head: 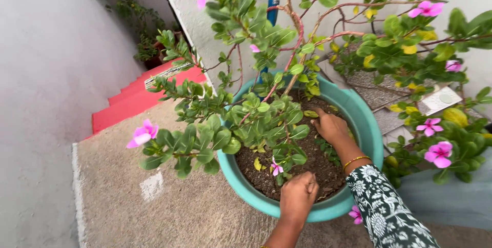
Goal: Picking dried leaves and flowers from a potted plant and tending to the soil with bare hands.
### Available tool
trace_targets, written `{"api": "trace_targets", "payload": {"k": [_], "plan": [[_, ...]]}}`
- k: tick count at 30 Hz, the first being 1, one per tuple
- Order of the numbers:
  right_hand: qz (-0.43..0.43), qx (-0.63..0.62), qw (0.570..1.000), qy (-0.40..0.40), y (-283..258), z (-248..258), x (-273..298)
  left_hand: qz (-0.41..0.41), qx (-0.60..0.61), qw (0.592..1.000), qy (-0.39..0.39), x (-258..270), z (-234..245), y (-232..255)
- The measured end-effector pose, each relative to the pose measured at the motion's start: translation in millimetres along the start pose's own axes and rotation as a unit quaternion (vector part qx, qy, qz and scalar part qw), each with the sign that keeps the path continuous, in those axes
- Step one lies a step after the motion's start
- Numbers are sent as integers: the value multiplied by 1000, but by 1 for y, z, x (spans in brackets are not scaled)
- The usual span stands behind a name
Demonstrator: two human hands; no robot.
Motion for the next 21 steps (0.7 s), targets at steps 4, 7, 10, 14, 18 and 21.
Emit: {"api": "trace_targets", "payload": {"k": [4, 7, 10, 14, 18, 21], "plan": [[23, 61, 997, -35, -9, -19, -9, -5, -17, 1000, -16, -1, 0, 0], [16, 92, 995, -40, -1, -33, -21, 30, -5, 998, -52, -2, -3, -2], [9, 103, 994, -25, 11, -45, -28, 25, -2, 997, -71, -2, -2, -1], [-46, -65, 994, 75, 28, -22, -15, 14, 52, 996, -70, -5, 2, 4], [-56, -175, 978, 94, 21, 15, 13, 74, 45, 991, -105, -5, -4, -7], [-78, -200, 974, 76, 12, 18, 28, 148, 16, 975, -168, -9, 1, 1]]}}
Point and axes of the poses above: each hand's wrist, its own x-axis away from the middle knuckle, its own z-axis out of the back of the hand, y = z × x, the point moved 5 cm from there along -x, towards the middle knuckle, and after that the axes turned 3 degrees about y, right-handed, at the moved point
